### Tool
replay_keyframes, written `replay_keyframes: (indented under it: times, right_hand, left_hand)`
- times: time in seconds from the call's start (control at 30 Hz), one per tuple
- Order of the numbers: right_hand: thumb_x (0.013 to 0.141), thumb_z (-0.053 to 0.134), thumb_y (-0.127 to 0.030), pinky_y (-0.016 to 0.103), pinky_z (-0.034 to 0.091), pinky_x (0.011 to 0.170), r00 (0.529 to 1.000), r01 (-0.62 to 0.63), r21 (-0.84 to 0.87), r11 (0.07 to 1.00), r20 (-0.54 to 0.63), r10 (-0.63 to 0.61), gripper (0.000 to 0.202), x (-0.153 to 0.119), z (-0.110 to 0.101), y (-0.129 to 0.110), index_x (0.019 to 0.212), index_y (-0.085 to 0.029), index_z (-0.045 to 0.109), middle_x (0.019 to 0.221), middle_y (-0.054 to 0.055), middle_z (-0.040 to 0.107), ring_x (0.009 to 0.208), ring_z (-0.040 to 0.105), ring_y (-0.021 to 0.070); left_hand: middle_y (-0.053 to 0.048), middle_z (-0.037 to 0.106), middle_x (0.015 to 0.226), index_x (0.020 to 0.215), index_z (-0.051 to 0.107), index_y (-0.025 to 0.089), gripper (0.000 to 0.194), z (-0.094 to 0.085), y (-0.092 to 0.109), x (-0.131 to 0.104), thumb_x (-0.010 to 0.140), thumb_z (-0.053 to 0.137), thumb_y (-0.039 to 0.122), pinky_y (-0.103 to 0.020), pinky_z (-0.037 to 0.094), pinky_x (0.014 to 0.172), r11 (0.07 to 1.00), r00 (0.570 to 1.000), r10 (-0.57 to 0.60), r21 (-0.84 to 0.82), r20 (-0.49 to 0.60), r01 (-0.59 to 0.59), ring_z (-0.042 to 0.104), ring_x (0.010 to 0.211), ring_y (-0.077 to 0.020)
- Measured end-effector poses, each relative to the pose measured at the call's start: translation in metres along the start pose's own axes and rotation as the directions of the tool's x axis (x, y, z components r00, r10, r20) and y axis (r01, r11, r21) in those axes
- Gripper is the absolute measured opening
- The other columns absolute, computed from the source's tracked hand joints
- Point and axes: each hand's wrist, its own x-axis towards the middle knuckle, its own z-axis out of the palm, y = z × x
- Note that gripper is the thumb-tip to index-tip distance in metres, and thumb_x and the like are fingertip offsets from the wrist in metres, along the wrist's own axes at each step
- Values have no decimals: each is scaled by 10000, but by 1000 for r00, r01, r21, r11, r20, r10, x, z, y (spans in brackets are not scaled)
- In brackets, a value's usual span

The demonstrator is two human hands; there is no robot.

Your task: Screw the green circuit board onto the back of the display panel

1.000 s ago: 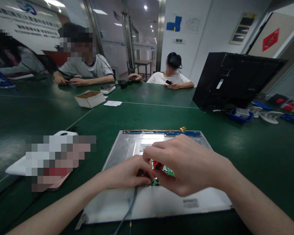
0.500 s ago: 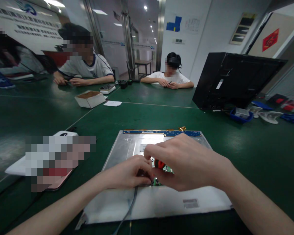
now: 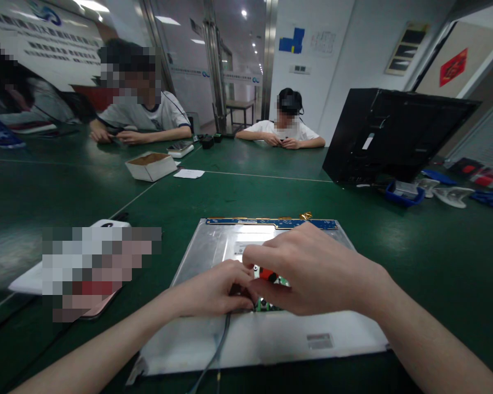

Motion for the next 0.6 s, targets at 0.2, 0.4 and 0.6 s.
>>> replay_keyframes:
  times: [0.2, 0.4, 0.6]
  right_hand:
    - [869, 561, -251, 259, 231, 517, 999, 35, 15, 999, -23, -34, 101, -2, 1, 0, 925, -205, 492, 777, -25, 628, 592, 446, 105]
    - [938, 556, -318, 267, 233, 543, 1000, -3, 13, 1000, -5, 3, 141, 0, 2, 3, 858, -212, 510, 720, -39, 631, 612, 507, 102]
    - [869, 555, -231, 256, 243, 514, 1000, 18, 26, 999, -11, -18, 90, -2, -1, -1, 933, -198, 500, 777, -31, 626, 594, 450, 100]
  left_hand:
    - [-10, 690, 769, 851, 706, 168, 72, -2, -1, 1, 833, 643, 139, -230, 469, 620, 1000, 1000, -3, -10, 22, 3, 633, 729, -171]
    - [-17, 686, 790, 852, 698, 166, 55, -1, -1, 0, 842, 644, 168, -252, 479, 654, 1000, 1000, 4, -22, -17, -4, 624, 724, -172]
    - [-4, 685, 807, 840, 692, 164, 63, -3, 4, 1, 837, 638, 133, -219, 469, 633, 999, 1000, -19, -37, 24, 20, 630, 736, -151]
